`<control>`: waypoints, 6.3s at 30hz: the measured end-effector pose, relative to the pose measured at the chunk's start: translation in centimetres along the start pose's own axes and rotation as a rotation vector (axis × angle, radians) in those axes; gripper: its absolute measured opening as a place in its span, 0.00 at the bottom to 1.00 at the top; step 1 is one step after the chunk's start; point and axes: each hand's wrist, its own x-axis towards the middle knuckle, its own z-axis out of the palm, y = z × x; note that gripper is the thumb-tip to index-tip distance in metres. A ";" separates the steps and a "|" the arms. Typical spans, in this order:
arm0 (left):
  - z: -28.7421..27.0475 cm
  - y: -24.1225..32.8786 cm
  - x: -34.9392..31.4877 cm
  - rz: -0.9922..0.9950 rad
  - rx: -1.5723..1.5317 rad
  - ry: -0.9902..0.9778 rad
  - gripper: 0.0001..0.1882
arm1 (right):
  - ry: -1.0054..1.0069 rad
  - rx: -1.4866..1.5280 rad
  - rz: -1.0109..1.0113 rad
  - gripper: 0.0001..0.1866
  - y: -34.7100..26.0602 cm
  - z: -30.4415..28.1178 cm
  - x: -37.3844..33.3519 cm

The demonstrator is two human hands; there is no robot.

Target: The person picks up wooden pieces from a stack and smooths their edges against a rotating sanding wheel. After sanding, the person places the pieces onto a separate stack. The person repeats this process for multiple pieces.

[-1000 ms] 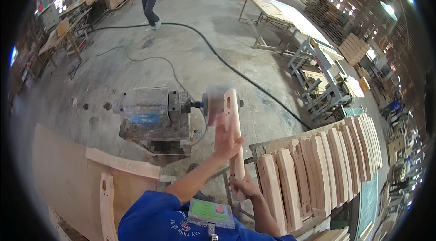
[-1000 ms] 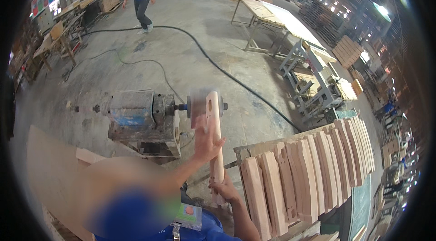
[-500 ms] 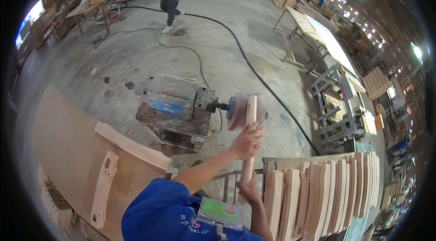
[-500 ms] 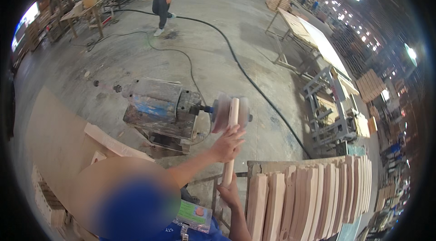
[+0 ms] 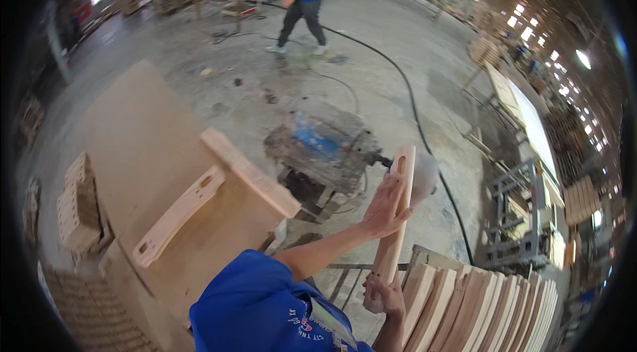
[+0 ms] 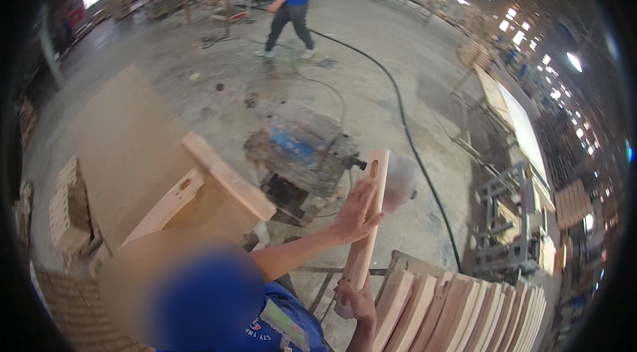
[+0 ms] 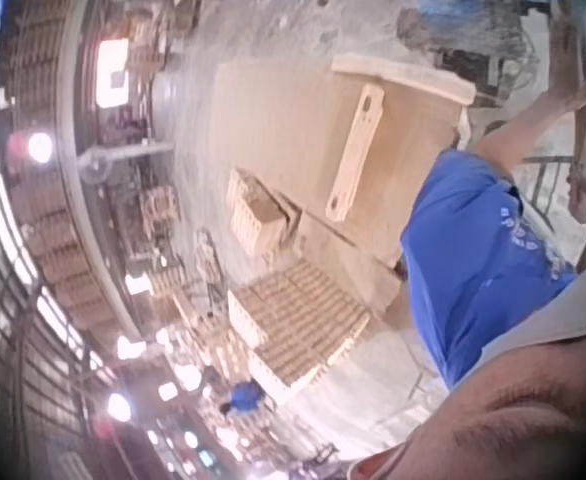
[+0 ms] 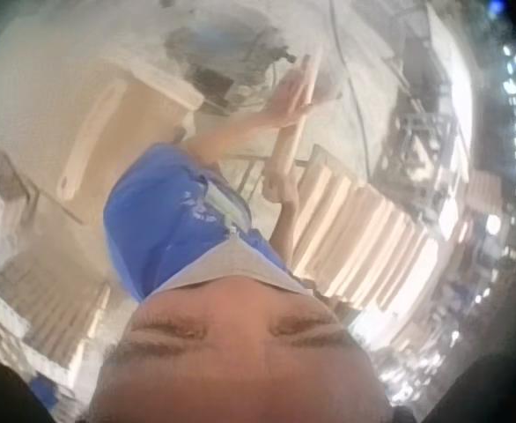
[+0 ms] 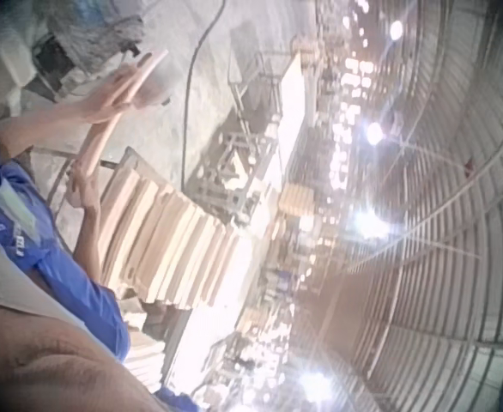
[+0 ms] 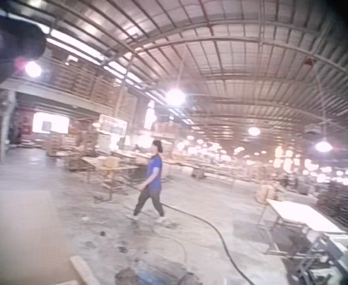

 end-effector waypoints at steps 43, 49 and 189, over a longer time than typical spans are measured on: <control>-48.6 -10.7 -29.4 -1.211 0.712 -0.320 0.55 | 0.171 -0.068 0.313 0.26 10.6 10.0 1.6; -46.0 -11.3 -26.9 -1.047 0.864 -0.371 0.58 | 0.337 -0.328 0.180 0.29 12.5 5.4 -1.8; 8.7 -1.9 6.0 0.264 -0.069 -0.402 0.18 | 0.349 -0.165 -0.004 0.48 -0.9 -2.0 5.8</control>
